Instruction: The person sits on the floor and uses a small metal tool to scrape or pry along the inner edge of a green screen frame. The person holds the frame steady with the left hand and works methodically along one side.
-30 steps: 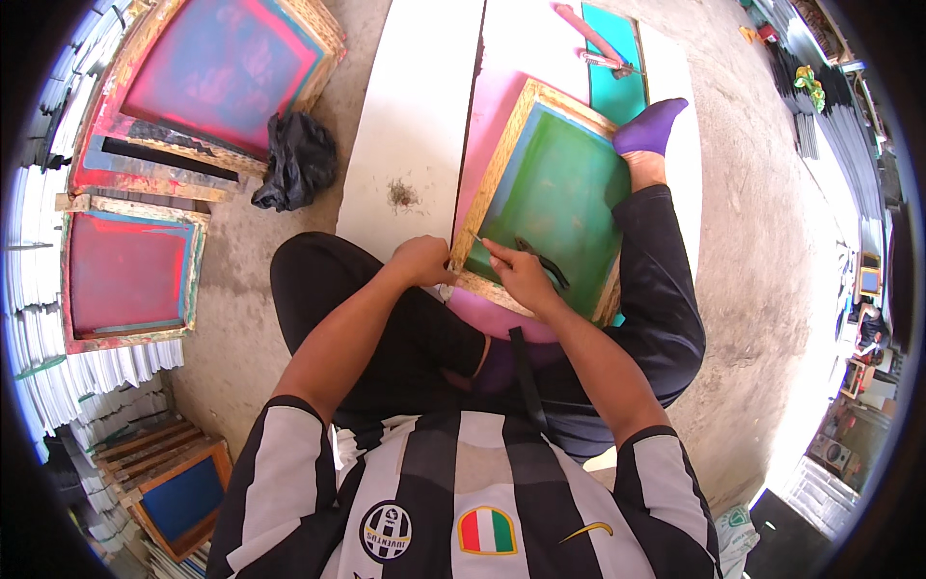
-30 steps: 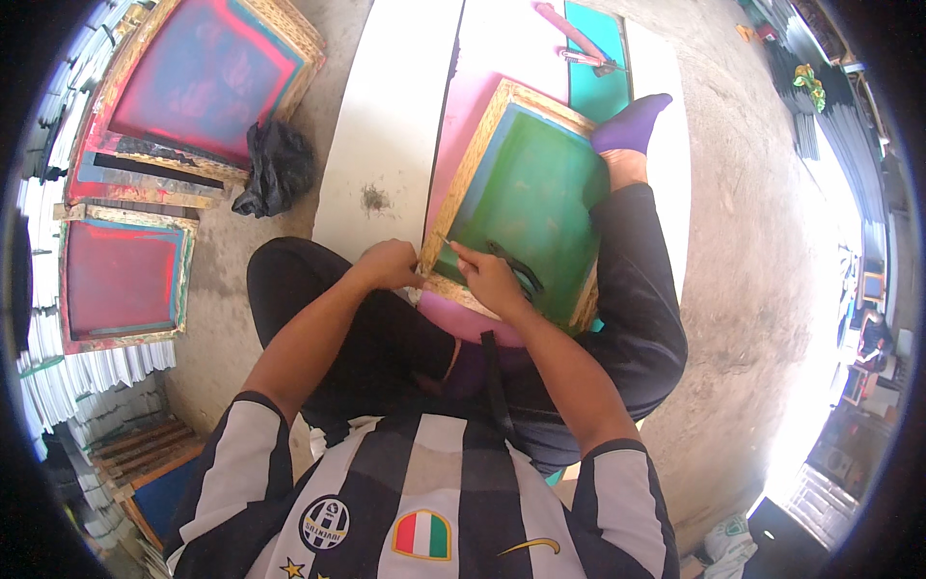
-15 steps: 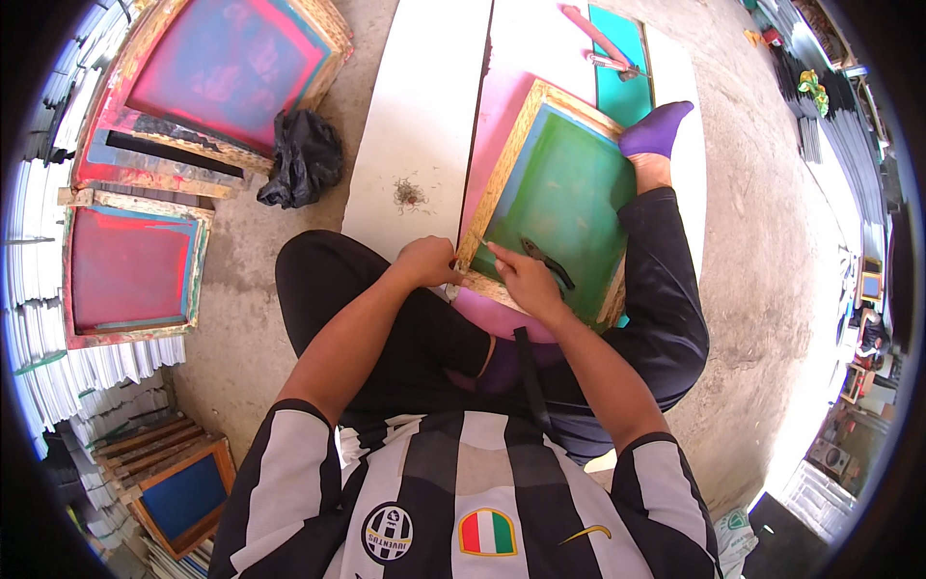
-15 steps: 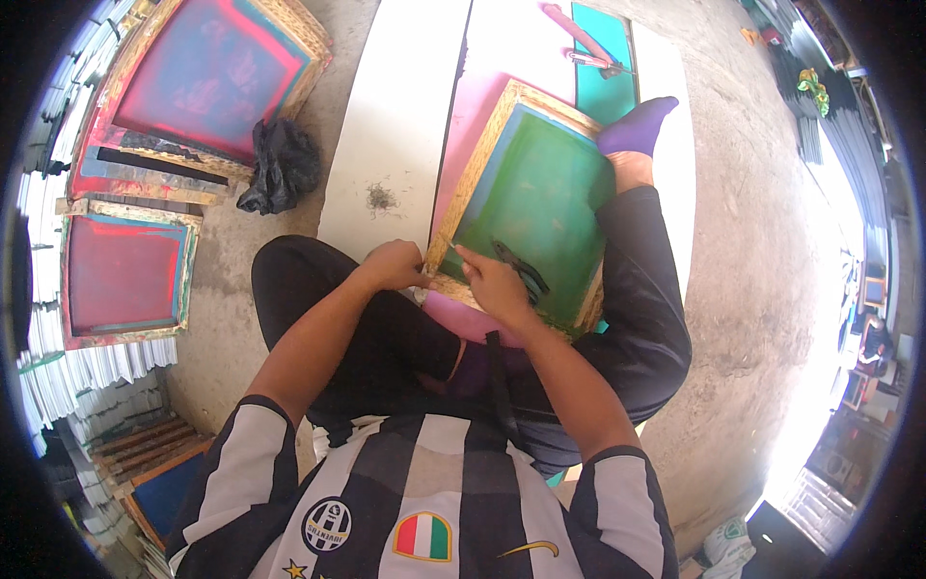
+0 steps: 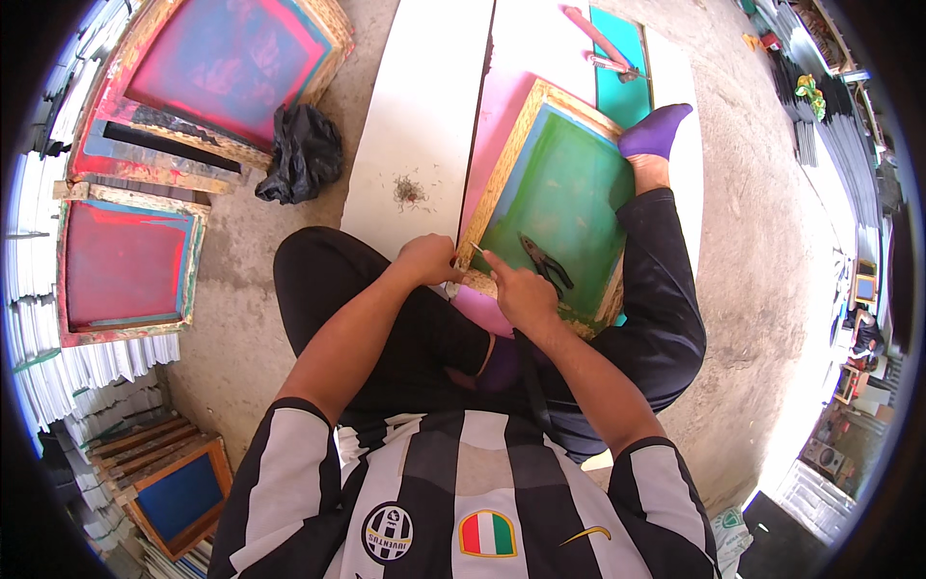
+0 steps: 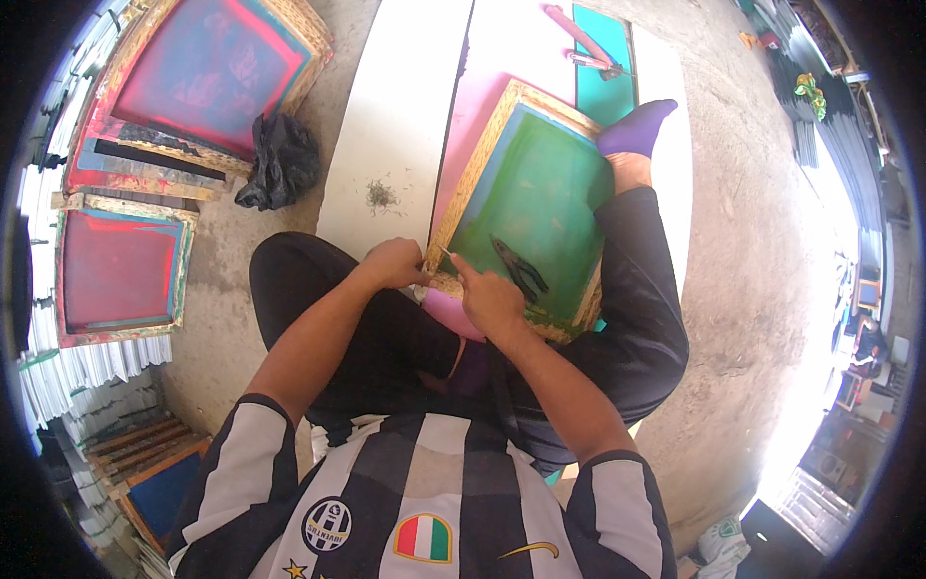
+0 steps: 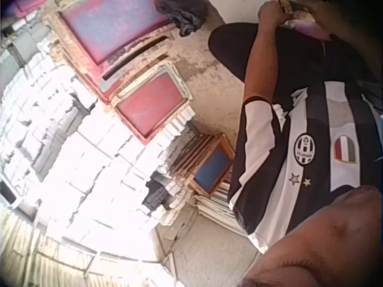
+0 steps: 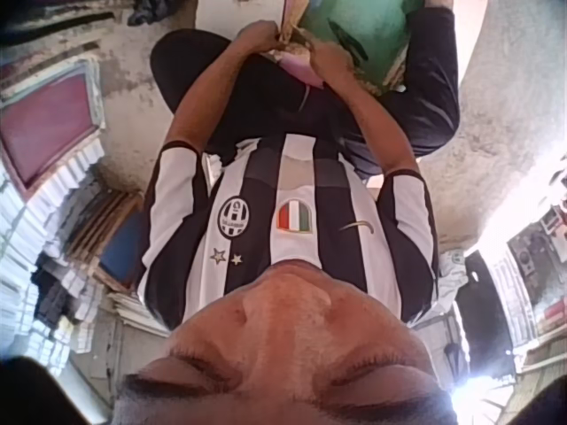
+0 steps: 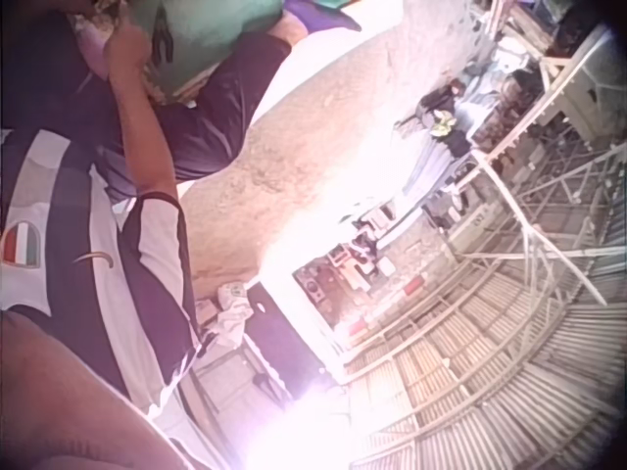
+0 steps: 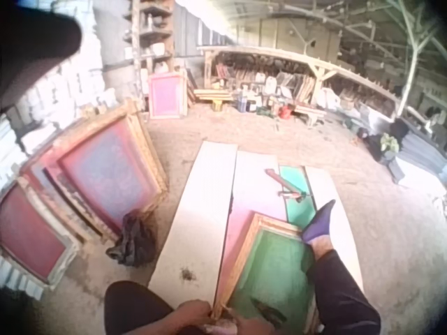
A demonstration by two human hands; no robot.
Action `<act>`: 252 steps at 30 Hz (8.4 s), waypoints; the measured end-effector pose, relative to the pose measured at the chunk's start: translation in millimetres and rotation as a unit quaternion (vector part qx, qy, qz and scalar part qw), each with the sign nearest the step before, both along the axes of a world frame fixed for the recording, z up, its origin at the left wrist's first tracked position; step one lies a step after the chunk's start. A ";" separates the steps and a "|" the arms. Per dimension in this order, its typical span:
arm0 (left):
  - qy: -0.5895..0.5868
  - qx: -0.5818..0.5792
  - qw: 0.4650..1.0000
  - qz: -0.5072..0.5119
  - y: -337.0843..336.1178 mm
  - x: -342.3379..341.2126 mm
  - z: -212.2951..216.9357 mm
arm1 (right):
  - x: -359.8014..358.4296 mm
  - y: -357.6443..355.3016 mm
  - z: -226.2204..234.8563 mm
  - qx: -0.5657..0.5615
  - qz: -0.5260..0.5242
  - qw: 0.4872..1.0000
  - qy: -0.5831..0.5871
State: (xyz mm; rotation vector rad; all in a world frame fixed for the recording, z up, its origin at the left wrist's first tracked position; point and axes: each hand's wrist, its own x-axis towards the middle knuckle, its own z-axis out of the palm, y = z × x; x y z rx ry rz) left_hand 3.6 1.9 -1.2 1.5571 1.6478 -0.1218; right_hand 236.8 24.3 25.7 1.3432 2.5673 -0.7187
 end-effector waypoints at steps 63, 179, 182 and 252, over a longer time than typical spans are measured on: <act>-0.012 0.032 0.999 -0.019 -0.8 -1.0 -4.6 | 11.2 22.6 -49.8 -0.237 -0.109 0.916 0.307; -0.028 -0.030 0.997 0.058 -10.4 7.9 2.0 | 21.7 18.5 -22.9 -0.225 -0.001 0.968 0.113; -0.025 -0.043 0.997 0.057 -8.8 8.0 3.0 | 25.3 27.8 -47.6 -0.420 -0.103 0.870 0.236; -0.031 -0.040 0.997 0.060 -11.2 7.2 4.3 | 15.7 -1.5 8.3 0.016 0.120 0.991 -0.053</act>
